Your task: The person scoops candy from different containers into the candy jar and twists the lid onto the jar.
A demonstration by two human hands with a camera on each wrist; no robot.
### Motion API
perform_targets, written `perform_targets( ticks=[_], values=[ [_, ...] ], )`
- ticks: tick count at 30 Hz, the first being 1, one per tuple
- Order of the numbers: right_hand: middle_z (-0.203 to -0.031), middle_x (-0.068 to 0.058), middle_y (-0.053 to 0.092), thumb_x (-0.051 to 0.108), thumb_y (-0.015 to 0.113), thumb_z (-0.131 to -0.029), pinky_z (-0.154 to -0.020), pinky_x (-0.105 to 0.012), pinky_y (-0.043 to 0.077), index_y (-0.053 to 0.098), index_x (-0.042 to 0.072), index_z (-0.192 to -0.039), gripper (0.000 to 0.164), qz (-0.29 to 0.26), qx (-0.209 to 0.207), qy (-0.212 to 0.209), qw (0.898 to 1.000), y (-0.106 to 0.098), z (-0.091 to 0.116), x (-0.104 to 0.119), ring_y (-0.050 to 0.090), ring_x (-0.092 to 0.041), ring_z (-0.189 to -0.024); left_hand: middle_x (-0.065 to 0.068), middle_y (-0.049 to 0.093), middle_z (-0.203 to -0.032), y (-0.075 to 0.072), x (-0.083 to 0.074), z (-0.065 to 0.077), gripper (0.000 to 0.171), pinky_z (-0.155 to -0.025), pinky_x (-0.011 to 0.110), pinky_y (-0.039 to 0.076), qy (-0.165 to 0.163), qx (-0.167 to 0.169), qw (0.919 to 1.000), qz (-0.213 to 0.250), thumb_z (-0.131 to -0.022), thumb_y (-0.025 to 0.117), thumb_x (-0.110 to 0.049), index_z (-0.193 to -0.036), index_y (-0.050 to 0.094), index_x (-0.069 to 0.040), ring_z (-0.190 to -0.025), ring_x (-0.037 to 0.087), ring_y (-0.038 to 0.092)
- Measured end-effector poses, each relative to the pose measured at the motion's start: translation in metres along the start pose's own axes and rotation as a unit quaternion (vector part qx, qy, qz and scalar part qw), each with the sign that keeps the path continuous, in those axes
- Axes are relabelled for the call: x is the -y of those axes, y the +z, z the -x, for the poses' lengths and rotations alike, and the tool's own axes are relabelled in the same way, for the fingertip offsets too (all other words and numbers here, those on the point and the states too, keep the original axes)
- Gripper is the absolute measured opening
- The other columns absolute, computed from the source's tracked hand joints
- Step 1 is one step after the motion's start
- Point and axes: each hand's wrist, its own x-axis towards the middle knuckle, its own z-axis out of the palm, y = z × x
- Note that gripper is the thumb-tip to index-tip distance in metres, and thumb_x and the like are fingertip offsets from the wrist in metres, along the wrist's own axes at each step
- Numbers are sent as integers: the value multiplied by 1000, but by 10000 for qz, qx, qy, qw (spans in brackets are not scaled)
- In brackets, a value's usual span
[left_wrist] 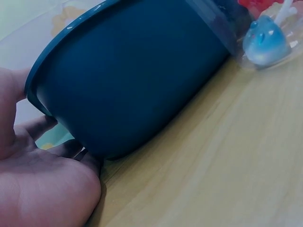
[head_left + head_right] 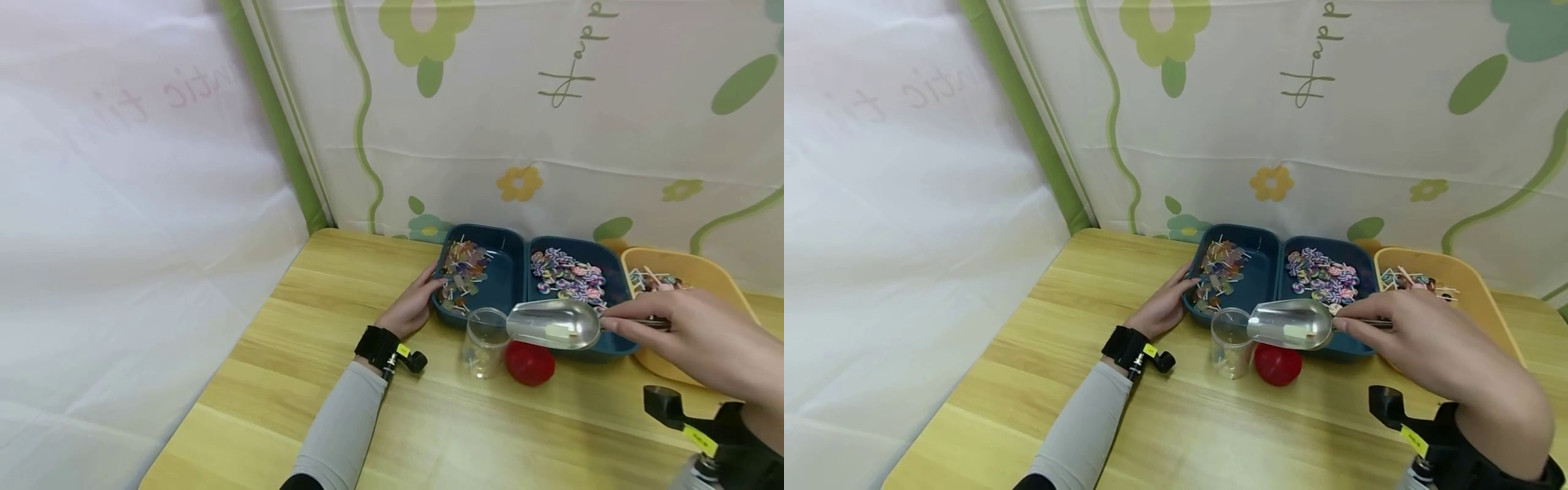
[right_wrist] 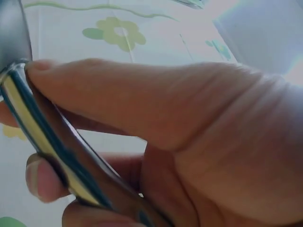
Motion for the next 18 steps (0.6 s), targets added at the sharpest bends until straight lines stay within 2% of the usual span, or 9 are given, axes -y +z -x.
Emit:
perform_targets(
  ticks=[4,8,16,18],
  values=[
    [-100,2,77,17,74,-94,-62,-25,44,82,19,-107,15,37,65,42,10000,-1,0,0,56,-1,-76,2,26,-167,0,0,-1,58,-114,32,30,2,0,10000,-14,-110,47,-15,-163,28,-30,-138,19,41],
    [-101,0,77,19,74,-95,-64,-27,49,83,17,-106,14,-15,104,128,9999,-3,-1,3,62,-10,-82,3,27,-166,1,0,0,59,-108,32,32,-34,-38,10000,-10,-110,46,-14,-163,27,-29,-127,20,43],
    [-100,-3,77,20,75,-94,-67,-31,52,83,13,-105,14,19,-38,192,9998,-3,0,4,69,-23,-89,4,26,-166,1,-1,-1,60,-106,31,32,-60,-85,9999,14,-110,45,-13,-164,24,-27,-125,18,43],
    [-100,-5,77,19,74,-95,-70,-38,56,82,11,-105,15,17,-23,204,9998,-3,0,3,70,-26,-88,5,27,-165,1,-1,-1,59,-107,30,32,-58,-77,10000,5,-110,45,-13,-164,24,-27,-126,18,42]
  ],
)
